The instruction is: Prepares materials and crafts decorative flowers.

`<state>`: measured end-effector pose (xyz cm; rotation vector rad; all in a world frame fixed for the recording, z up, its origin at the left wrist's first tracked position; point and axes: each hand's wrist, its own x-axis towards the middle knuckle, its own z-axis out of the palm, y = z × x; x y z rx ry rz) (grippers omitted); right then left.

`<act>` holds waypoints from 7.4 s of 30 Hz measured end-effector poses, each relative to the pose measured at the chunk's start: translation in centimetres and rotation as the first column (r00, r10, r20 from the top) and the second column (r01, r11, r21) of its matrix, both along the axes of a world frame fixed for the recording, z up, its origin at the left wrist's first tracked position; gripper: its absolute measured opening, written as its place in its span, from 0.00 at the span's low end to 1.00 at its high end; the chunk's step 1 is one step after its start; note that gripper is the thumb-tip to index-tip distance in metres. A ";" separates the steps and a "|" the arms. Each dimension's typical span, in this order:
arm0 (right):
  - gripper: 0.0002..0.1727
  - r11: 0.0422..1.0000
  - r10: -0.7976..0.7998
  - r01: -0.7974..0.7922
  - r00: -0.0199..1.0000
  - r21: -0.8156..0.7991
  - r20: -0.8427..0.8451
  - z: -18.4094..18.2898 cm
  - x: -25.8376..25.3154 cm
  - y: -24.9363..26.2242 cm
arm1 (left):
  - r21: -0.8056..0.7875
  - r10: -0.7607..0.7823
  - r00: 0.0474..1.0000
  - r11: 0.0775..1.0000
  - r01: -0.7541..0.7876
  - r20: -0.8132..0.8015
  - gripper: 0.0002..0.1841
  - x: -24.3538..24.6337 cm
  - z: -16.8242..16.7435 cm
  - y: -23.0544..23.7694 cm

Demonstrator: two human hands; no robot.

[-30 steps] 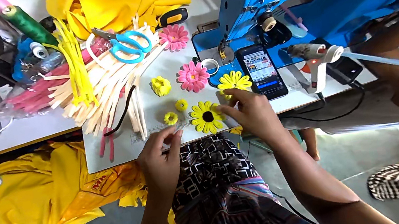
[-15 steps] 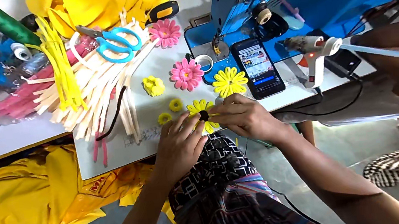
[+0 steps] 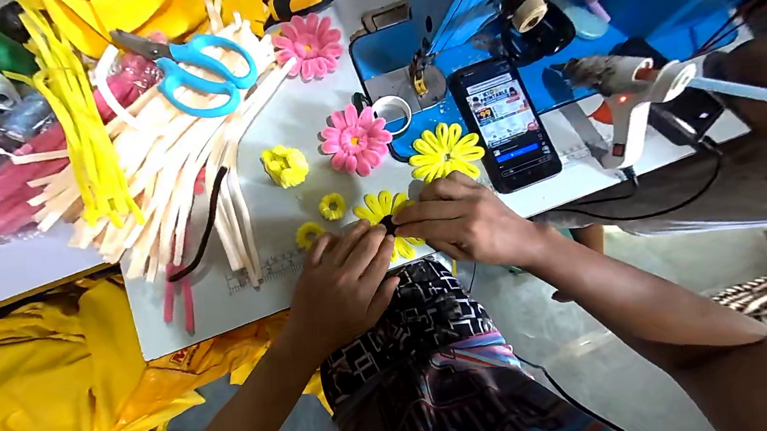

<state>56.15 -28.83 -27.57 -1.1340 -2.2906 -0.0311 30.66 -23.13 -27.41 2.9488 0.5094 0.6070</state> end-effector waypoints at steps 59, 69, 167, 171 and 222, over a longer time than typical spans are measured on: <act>0.14 0.995 -0.091 0.087 0.990 0.041 0.106 0.2 -1.3 -1.0 | 0.002 0.014 0.998 1.000 -0.014 0.063 0.19 0.7 -0.3 0.5; 0.11 0.949 -0.315 0.274 0.842 -0.156 -0.437 0.8 -1.7 -3.4 | -0.208 0.167 0.903 0.974 -0.089 0.397 0.12 -0.3 -0.4 -0.1; 0.40 0.389 -0.897 0.833 0.245 -0.393 -0.368 2.0 9.7 -6.0 | -0.874 0.645 0.645 0.480 0.074 0.409 0.11 -1.1 1.9 -5.6; 0.31 0.315 -0.937 0.867 0.219 -0.386 -0.272 2.8 10.2 -5.0 | -0.868 0.645 0.657 0.497 0.028 0.390 0.11 -1.5 1.6 -5.5; 0.21 0.766 -0.438 0.376 0.899 -0.521 0.004 9.1 -0.5 -3.4 | -0.205 0.307 0.945 0.938 -0.281 0.112 0.08 2.7 -1.1 -7.5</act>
